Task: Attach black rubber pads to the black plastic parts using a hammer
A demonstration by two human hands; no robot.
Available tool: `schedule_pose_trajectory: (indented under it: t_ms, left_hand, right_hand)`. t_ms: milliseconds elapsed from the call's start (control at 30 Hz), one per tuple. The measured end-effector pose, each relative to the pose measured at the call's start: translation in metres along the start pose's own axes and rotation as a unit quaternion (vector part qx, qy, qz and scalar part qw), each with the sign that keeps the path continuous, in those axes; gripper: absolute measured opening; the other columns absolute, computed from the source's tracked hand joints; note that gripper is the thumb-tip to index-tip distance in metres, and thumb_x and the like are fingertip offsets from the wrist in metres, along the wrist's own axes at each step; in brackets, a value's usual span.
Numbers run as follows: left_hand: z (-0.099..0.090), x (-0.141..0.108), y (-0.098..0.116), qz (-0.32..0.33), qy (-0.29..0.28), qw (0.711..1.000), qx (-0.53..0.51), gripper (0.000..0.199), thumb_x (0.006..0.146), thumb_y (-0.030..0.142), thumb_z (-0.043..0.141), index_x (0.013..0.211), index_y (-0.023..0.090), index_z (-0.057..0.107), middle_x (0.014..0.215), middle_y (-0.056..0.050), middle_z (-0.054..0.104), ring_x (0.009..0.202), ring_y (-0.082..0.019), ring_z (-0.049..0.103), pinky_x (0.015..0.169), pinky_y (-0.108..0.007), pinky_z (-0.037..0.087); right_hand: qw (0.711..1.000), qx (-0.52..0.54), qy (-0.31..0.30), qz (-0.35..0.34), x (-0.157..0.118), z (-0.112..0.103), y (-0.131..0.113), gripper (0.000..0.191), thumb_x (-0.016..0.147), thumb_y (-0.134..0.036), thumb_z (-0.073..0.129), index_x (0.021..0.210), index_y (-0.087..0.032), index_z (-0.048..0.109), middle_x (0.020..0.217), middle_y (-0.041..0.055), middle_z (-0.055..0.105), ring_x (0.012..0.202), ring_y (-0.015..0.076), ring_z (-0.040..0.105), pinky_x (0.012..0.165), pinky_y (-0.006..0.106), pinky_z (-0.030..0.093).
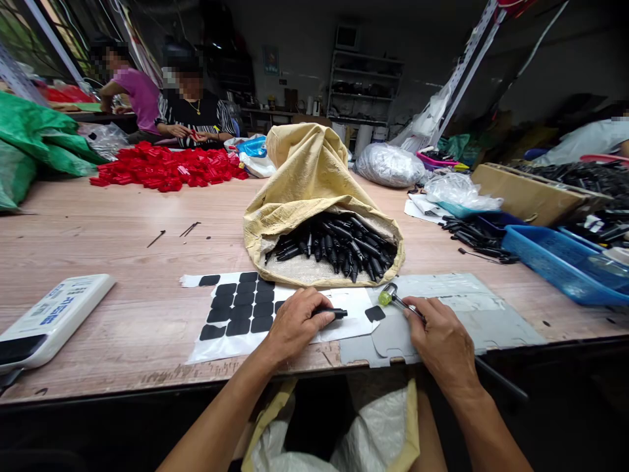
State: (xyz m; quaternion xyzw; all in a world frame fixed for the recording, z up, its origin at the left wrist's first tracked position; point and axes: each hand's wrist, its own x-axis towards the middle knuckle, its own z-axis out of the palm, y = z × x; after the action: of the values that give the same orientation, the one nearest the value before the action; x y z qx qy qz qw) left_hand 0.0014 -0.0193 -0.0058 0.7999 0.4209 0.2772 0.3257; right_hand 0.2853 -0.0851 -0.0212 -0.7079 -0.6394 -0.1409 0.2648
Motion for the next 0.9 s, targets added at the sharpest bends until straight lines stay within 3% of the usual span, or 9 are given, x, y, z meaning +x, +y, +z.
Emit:
schedule_pose_trajectory:
  t_ms: [133,233,333,467,700,900]
  left_hand:
    - [0.002,0.001,0.000,0.010,-0.001,1.000,0.009,0.016,0.095,0.032,0.056,0.095,0.023,0.069,0.095,0.000,0.065,0.093,-0.020,0.056,0.082,-0.032,0.039]
    - [0.003,0.000,-0.001,0.022,-0.003,1.000,0.015,0.019,0.097,0.033,0.054,0.096,0.023,0.070,0.095,-0.001,0.066,0.093,-0.020,0.056,0.083,-0.032,0.040]
    - [0.004,-0.001,-0.004,0.034,-0.002,0.999,0.023,0.023,0.099,0.034,0.051,0.094,0.022,0.071,0.093,-0.001,0.067,0.092,-0.020,0.057,0.083,-0.032,0.040]
    - [0.005,-0.001,-0.006,0.049,0.006,0.998,0.037,0.027,0.101,0.034,0.050,0.093,0.022,0.073,0.092,-0.002,0.068,0.090,-0.019,0.057,0.082,-0.032,0.040]
    - [0.009,0.001,-0.007,0.056,0.007,0.996,0.074,0.022,0.098,0.028,0.053,0.094,0.021,0.074,0.088,-0.003,0.067,0.088,-0.019,0.057,0.080,-0.031,0.042]
    - [0.005,0.001,-0.003,0.032,-0.002,0.999,0.033,0.030,0.099,0.031,0.046,0.081,0.020,0.067,0.085,-0.002,0.064,0.086,-0.019,0.056,0.078,-0.031,0.041]
  right_hand:
    - [0.998,0.020,0.021,-0.052,0.007,-0.007,-0.019,0.022,0.090,-0.025,0.061,0.110,-0.024,0.069,0.100,0.0076,0.066,0.096,0.0275,0.055,0.084,0.040,0.042]
    - [0.979,0.109,-0.073,-0.153,0.014,-0.014,-0.054,0.027,0.090,-0.034,0.065,0.116,-0.026,0.067,0.101,0.0066,0.067,0.097,0.0255,0.055,0.086,0.039,0.041]
    - [0.961,0.129,-0.143,-0.197,0.018,-0.013,-0.082,0.019,0.090,-0.040,0.067,0.100,-0.024,0.069,0.091,0.0053,0.066,0.093,0.0244,0.054,0.084,0.039,0.039]
    - [0.965,0.108,-0.157,-0.180,0.014,-0.002,-0.094,0.020,0.095,-0.034,0.061,0.080,-0.021,0.064,0.081,0.0044,0.065,0.088,0.0229,0.052,0.082,0.038,0.036]
    - [0.969,0.158,-0.157,-0.104,0.002,0.015,-0.098,0.015,0.094,-0.022,0.057,0.080,-0.020,0.061,0.080,0.0053,0.064,0.086,0.0222,0.052,0.079,0.034,0.038]
    - [0.951,0.236,-0.173,-0.103,0.010,0.015,-0.097,0.014,0.092,-0.026,0.060,0.078,-0.021,0.059,0.077,0.0038,0.060,0.081,0.0207,0.050,0.073,0.033,0.039]
